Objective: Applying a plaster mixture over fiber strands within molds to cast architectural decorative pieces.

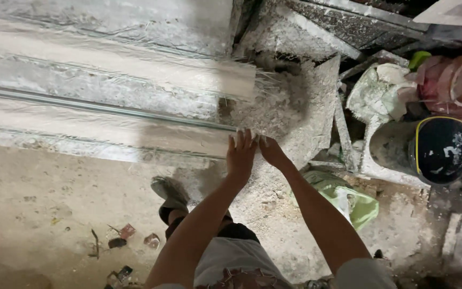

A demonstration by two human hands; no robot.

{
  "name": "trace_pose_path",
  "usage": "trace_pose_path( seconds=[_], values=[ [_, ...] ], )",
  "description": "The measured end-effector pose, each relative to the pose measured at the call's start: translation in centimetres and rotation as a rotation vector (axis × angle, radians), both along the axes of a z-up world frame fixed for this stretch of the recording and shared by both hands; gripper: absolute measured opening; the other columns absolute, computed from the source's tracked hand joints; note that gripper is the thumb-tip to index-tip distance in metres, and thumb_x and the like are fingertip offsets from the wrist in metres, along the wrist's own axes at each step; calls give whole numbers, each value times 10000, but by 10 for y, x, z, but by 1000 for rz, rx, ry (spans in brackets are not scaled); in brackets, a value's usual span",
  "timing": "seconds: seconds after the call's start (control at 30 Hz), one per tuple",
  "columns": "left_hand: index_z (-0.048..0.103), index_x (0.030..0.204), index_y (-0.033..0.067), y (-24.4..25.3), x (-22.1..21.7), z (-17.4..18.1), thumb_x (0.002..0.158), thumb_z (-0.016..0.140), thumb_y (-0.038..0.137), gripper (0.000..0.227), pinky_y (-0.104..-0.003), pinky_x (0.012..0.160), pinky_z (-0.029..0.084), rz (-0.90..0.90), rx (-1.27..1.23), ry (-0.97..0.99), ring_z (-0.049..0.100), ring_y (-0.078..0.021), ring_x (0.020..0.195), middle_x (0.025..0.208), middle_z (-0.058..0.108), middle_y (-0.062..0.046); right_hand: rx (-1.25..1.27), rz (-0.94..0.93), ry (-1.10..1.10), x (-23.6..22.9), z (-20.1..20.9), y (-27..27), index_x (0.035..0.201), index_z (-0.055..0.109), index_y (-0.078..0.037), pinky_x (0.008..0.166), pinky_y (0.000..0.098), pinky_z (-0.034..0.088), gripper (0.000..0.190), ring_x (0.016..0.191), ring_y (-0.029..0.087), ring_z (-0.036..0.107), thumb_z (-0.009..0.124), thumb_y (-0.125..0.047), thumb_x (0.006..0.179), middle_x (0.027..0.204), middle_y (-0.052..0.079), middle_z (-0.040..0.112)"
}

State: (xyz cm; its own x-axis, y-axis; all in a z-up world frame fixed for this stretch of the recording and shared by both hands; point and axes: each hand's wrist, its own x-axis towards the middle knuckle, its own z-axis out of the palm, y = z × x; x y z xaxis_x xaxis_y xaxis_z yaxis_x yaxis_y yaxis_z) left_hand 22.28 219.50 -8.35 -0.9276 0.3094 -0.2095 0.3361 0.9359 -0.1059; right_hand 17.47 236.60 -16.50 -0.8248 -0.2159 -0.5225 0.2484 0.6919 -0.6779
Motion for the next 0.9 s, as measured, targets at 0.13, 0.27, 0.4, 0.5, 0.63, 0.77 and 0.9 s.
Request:
trace_pose_path(
  seconds=[0.13, 0.27, 0.4, 0.5, 0.63, 0.77, 0.9],
  values=[
    [614, 1283, 73, 13, -3, -29, 985, 657, 209, 331, -508, 1113, 391, 27, 260, 144, 474, -327, 1360, 1461, 506, -138, -250, 94, 157, 13, 25, 20, 1209, 657, -10, 803, 402, 569, 517, 902, 280, 692, 397, -440, 1087, 1063, 180, 734],
    [689, 1091, 7, 7, -2, -43, 890, 668, 86, 217, -398, 985, 526, -7, 370, 92, 596, -287, 1151, 1252, 589, -153, -185, 130, -215, 9, 112, 26, 1302, 660, -97, 670, 320, 659, 528, 704, 179, 726, 324, -438, 1080, 1099, 122, 763],
    [695, 1140, -27, -27, 12, -65, 816, 640, -31, 329, -433, 899, 560, 7, 781, 123, 623, -361, 1049, 1127, 584, -195, -104, 1, -407, -1, 109, 60, 1317, 650, -80, 688, 398, 652, 458, 727, 228, 715, 426, -395, 1070, 1140, 168, 744],
    [663, 1134, 5, -50, 18, -68, 990, 624, 16, 150, -465, 883, 548, 495, 1295, -108, 656, -403, 1002, 1094, 659, -161, 130, 173, -304, 5, 65, 69, 1293, 633, -61, 708, 388, 660, 413, 766, 215, 764, 430, -327, 1052, 1138, 142, 758],
    [663, 1048, 5, -64, 16, -38, 874, 646, 10, 175, -492, 881, 500, 363, 1106, 271, 582, -431, 1029, 1092, 617, -195, 283, 340, 310, 29, 70, -4, 1320, 625, -17, 1032, 432, 530, 327, 1127, 298, 643, 476, -166, 1071, 1231, 202, 684],
    [680, 932, 49, -58, 11, -6, 809, 704, 72, 128, -528, 810, 475, 361, 954, 284, 557, -407, 991, 1035, 597, -162, 139, 319, 739, 47, 97, -75, 1381, 581, -32, 1221, 523, 323, 440, 1470, 369, 415, 556, -94, 946, 1517, 182, 527],
    [709, 1004, 73, -74, 10, -8, 792, 693, 64, 213, -526, 835, 473, 466, 868, 261, 552, -389, 1041, 1069, 602, -146, 270, 354, 768, 51, 73, -82, 1402, 574, -49, 1180, 538, 314, 467, 1496, 400, 344, 584, -138, 943, 1582, 148, 456]
  ],
)
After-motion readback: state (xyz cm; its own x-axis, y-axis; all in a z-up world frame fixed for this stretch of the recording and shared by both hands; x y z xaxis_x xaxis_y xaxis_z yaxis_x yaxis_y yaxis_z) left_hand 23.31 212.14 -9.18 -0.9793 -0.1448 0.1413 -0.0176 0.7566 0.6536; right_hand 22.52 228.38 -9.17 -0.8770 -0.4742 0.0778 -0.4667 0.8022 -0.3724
